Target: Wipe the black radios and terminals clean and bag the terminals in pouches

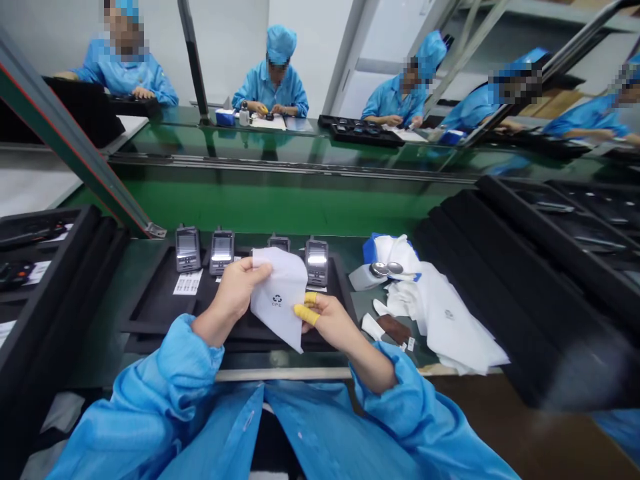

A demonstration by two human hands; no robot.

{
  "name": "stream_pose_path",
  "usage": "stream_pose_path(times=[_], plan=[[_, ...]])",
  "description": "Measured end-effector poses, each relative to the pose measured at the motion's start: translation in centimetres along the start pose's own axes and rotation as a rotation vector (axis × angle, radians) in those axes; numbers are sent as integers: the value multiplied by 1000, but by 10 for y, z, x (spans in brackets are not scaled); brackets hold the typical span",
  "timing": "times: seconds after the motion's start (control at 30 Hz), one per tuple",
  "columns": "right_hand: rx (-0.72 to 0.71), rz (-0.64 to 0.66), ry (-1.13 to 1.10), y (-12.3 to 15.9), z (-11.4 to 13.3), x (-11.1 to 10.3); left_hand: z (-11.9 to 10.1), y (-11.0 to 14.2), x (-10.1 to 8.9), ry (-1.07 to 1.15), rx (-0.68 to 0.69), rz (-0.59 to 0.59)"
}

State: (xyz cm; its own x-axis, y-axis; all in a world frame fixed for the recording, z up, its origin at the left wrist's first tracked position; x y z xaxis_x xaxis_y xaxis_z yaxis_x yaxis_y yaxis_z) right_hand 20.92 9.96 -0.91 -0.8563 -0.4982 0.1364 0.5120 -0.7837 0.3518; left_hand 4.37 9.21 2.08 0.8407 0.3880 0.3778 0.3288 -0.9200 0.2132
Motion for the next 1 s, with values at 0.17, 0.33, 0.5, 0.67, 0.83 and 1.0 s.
stream_pose_path(times=[0.17,0.33,0.5,0.67,0.83,1.0], plan=[[-24,70,78,-1,17,2,-10,9,2,-66,15,27],[-129,219,221,40,41,13,-39,55,-9,-234,94,-10],[-312,229,633,28,84,-6,-40,62,-27,-431,14,-101],[-180,-372,945,-81,115,-74,4,19,-20,-239,-172,3],[-29,-396,877,-138,102,-88,18,10,-21,-86,-197,9],[-24,-375,750,-140,90,-94,25,5,-32,-60,-243,-45]])
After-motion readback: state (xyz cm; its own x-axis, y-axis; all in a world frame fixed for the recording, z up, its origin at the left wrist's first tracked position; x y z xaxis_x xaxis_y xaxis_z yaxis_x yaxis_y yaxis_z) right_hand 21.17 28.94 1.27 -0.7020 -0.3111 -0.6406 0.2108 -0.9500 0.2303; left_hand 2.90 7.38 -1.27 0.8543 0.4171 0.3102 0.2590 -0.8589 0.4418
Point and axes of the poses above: each hand's wrist, its own y-axis away from the middle knuckle, its own x-axis out of the palm, z = x × y, the point moved 7 cm from there along -y, towards the middle knuckle, and after that the axes turned 1 degree about -y, right-handed, at the moved point
